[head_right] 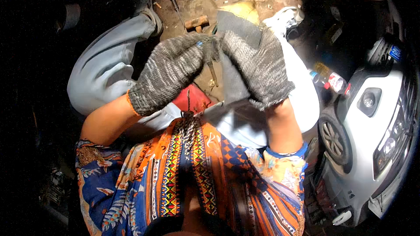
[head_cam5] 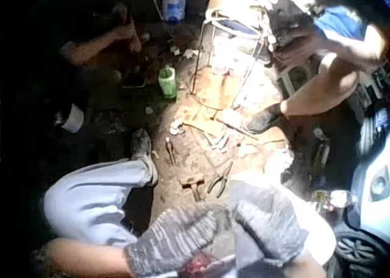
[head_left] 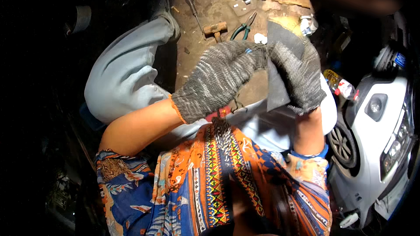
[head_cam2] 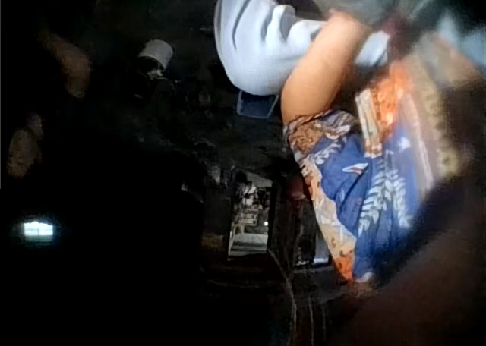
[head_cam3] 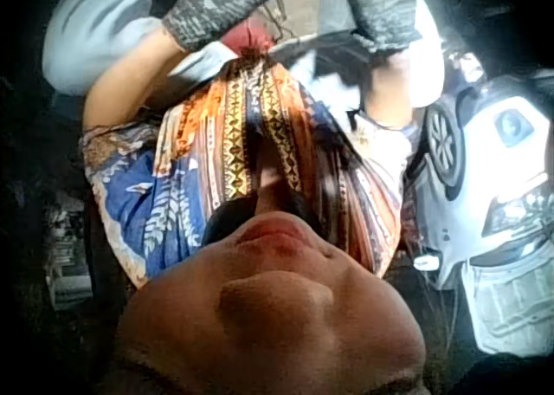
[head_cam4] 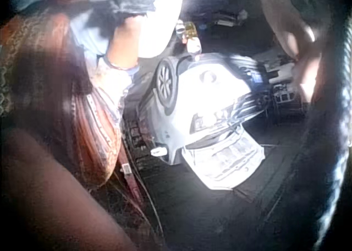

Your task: The person sits on the floor in a dimly lit garage and works on a small electronic component. They use a hammer to tap the component, sand it with sandpaper, and manipulate wires with pliers. The person repeatedly inspects the component and adjusts the wires throughout the process.

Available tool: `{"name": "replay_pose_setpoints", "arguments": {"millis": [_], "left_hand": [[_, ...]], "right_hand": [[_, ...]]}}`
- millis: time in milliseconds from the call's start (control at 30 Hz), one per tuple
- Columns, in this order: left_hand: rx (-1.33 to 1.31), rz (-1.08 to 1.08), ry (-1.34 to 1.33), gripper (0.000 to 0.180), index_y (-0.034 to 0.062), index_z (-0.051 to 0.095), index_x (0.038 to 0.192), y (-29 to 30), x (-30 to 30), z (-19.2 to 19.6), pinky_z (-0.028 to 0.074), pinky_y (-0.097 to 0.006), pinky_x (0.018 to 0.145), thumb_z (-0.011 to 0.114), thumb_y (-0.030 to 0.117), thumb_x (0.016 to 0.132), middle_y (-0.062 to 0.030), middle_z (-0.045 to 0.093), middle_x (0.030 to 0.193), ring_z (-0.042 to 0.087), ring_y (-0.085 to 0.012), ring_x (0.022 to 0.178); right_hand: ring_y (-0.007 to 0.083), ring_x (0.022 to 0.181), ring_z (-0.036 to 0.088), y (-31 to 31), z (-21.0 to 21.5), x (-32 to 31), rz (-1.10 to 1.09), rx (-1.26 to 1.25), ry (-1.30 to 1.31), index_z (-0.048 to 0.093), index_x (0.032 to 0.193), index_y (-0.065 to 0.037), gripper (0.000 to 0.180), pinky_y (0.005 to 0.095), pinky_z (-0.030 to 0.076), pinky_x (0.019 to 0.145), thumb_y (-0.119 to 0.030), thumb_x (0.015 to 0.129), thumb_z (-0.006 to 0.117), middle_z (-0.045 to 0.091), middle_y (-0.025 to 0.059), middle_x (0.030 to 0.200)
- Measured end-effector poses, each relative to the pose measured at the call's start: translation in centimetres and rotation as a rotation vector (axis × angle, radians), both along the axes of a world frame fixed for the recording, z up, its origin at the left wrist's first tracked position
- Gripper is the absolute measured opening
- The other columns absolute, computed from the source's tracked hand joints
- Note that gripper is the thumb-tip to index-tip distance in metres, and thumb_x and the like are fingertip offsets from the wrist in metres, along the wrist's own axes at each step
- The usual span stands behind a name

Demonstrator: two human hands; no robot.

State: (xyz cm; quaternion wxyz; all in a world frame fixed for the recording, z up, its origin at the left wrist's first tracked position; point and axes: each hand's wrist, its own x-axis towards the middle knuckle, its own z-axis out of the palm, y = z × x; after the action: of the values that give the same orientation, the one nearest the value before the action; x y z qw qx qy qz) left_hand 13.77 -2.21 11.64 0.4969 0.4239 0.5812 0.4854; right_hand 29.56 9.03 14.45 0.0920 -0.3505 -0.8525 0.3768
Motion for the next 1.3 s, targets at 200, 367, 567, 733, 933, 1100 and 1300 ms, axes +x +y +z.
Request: {"name": "replay_pose_setpoints", "arguments": {"millis": [200, 367, 567, 733, 933, 1100, 1300], "left_hand": [[-0.236, 0.026, -0.326, 0.029, 0.0008, 0.056, 0.113, 0.6, -1.2, 3.3, 0.047, -0.032, 0.077, 0.049, 0.016, 0.089, -0.0142, 0.062, 0.101, 0.060, -0.0249, 0.088], [0.050, -0.049, -0.027, 0.031, -0.0007, 0.057, 0.111, -0.7, -1.6, 2.9, 0.046, -0.029, 0.077, 0.049, 0.021, 0.090, -0.0110, 0.063, 0.101, 0.059, -0.0156, 0.087], [0.123, -0.096, 0.142, 0.030, 0.0014, 0.057, 0.110, -2.0, -1.9, 2.7, 0.047, -0.030, 0.074, 0.053, 0.014, 0.084, -0.0130, 0.062, 0.099, 0.059, -0.0199, 0.084], [0.354, -0.158, 0.531, 0.038, 0.0035, 0.055, 0.110, -2.3, -2.0, 2.6, 0.048, -0.032, 0.069, 0.060, 0.003, 0.073, -0.0127, 0.059, 0.100, 0.058, -0.0233, 0.079], [0.240, -0.153, 0.288, 0.040, 0.0031, 0.054, 0.110, -2.7, -1.5, 2.7, 0.047, -0.030, 0.062, 0.063, 0.003, 0.071, -0.0103, 0.058, 0.097, 0.056, -0.0202, 0.073], [-0.191, -0.026, -0.419, 0.034, 0.0009, 0.054, 0.110, -2.3, -1.1, 4.4, 0.042, -0.024, 0.055, 0.059, 0.012, 0.079, -0.0055, 0.058, 0.087, 0.052, -0.0126, 0.066], [-0.355, 0.101, -0.648, 0.034, -0.0013, 0.053, 0.111, -2.1, -0.5, 4.9, 0.039, -0.018, 0.050, 0.056, 0.021, 0.086, -0.0011, 0.058, 0.079, 0.050, -0.0052, 0.062]], "right_hand": [[0.0215, 0.081, 0.062, 0.0, 2.3, -0.9, -0.304, -0.309, 0.117, 0.059, 0.101, 0.002, 0.032, 0.0304, 0.048, 0.071, -0.018, 0.077, 0.066, 0.064, 0.0122, 0.092], [0.0241, 0.099, 0.058, 0.4, 1.9, 2.7, -0.691, -1.501, 0.762, 0.049, 0.119, 0.000, 0.034, 0.0334, 0.048, 0.083, -0.016, 0.089, 0.049, 0.056, 0.0132, 0.113], [0.0246, 0.097, 0.059, -2.0, 2.1, 1.9, -0.402, -0.670, 0.282, 0.047, 0.119, 0.002, 0.032, 0.0309, 0.049, 0.084, -0.014, 0.092, 0.041, 0.056, 0.0159, 0.112], [0.0237, 0.096, 0.059, -2.4, 3.4, 1.4, -0.432, -0.767, 0.251, 0.049, 0.116, 0.003, 0.031, 0.0305, 0.049, 0.083, -0.013, 0.091, 0.042, 0.057, 0.0158, 0.112], [0.0225, 0.096, 0.059, -2.4, 3.5, 1.2, -0.428, -0.812, 0.241, 0.051, 0.114, 0.004, 0.030, 0.0299, 0.050, 0.083, -0.011, 0.090, 0.044, 0.057, 0.0157, 0.111], [0.0215, 0.096, 0.060, -2.8, 3.5, 1.3, -0.446, -0.845, 0.239, 0.052, 0.112, 0.005, 0.029, 0.0295, 0.050, 0.082, -0.010, 0.089, 0.045, 0.058, 0.0156, 0.110], [0.0203, 0.095, 0.060, -2.6, 3.6, 1.3, -0.470, -0.910, 0.253, 0.054, 0.110, 0.006, 0.027, 0.0290, 0.051, 0.081, -0.009, 0.088, 0.046, 0.058, 0.0154, 0.109]]}}
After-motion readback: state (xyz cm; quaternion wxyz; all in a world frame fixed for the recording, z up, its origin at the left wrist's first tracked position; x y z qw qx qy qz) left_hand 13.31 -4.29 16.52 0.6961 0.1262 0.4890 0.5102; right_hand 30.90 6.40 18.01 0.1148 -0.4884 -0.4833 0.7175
